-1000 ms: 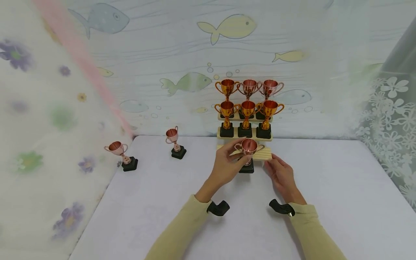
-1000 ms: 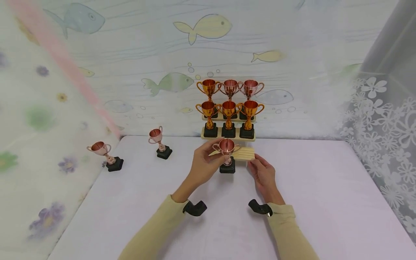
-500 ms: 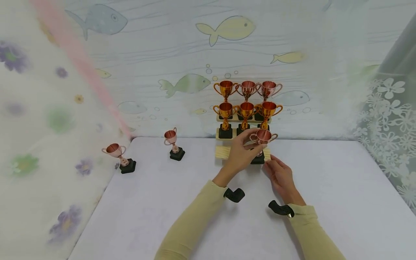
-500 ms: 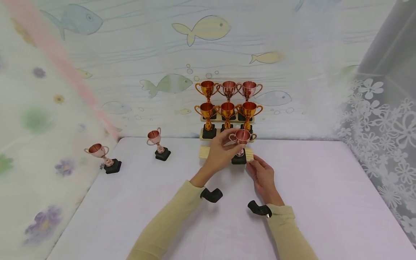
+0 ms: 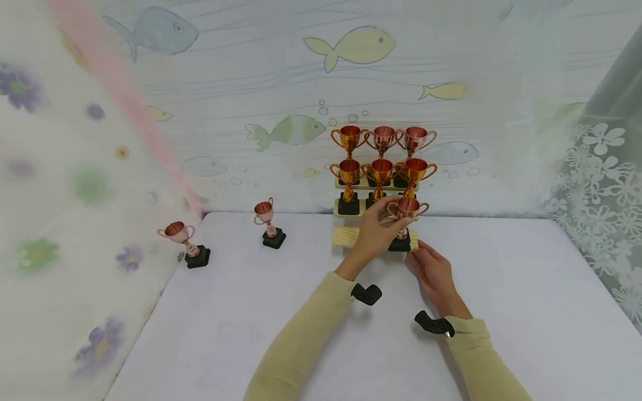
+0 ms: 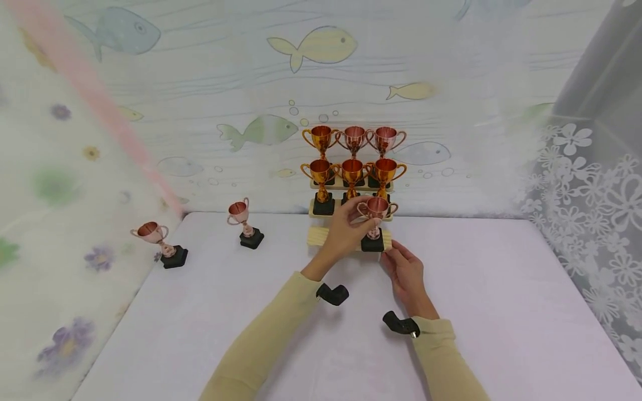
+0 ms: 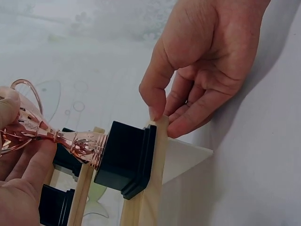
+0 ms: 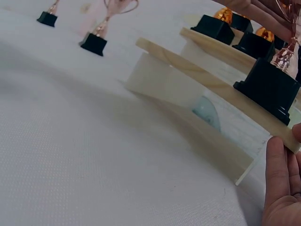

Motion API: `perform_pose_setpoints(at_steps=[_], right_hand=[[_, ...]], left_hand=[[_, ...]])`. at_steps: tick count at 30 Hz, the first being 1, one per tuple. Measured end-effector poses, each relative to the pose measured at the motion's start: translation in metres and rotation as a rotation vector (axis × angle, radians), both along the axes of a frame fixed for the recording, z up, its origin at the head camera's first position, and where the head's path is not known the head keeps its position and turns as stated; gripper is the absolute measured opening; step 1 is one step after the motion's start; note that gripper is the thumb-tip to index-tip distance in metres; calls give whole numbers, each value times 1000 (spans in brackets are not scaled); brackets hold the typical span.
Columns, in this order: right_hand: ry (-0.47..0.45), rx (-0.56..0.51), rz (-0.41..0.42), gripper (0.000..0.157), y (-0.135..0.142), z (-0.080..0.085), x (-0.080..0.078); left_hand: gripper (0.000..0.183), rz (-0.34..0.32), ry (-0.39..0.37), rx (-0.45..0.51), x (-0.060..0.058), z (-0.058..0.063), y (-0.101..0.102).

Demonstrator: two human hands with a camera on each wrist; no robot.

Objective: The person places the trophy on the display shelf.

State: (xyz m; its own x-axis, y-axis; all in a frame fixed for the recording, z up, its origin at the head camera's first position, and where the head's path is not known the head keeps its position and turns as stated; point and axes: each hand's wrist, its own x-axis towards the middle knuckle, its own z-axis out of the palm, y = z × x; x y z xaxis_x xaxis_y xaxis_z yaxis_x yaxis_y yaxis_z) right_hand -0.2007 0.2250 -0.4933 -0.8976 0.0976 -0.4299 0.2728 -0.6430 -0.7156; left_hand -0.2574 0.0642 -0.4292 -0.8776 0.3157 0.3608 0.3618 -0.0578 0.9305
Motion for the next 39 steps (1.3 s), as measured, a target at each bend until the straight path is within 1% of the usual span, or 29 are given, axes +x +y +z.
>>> perform_pose_setpoints(at_steps=[5, 6, 7, 9, 13, 14, 20, 24, 29, 33, 36, 39], right_hand=[[-7, -6, 9, 35, -1, 2, 0], [-7, -10, 9, 36, -1, 2, 0], [-8, -13, 10, 37, -2, 3, 0], [-8, -18, 8, 38, -2, 3, -1], [-2, -22, 6, 36, -3, 2, 0], [0, -21, 5, 35, -3, 2, 0], [16, -6, 4, 29, -4, 0, 1], [28, -14, 2, 28, -5, 0, 3], [50, 16, 9, 35, -5, 0, 3], [19, 24, 5, 39, -5, 1, 2], [1, 28, 2, 39, -4, 1, 2], [-5, 36, -4, 36, -2, 2, 1]], left_hand=[[47, 0, -12, -31, -3, 0, 2], [47, -4, -11, -36, -4, 0, 2], [48, -12, -14, -39, -3, 4, 1], [49, -33, -13, -39, -4, 5, 1], [50, -62, -17, -23, -8, 6, 2], [50, -64, -13, -15, -11, 2, 3], [54, -69, -33, 35, -10, 0, 1], [63, -55, -51, 25, -8, -3, -3], [72, -34, -39, -22, 2, -1, -17], [70, -11, 7, -48, 11, -1, -34], [66, 2, 69, -76, 18, -3, -53], [61, 19, 104, -102, 22, -9, -77]])
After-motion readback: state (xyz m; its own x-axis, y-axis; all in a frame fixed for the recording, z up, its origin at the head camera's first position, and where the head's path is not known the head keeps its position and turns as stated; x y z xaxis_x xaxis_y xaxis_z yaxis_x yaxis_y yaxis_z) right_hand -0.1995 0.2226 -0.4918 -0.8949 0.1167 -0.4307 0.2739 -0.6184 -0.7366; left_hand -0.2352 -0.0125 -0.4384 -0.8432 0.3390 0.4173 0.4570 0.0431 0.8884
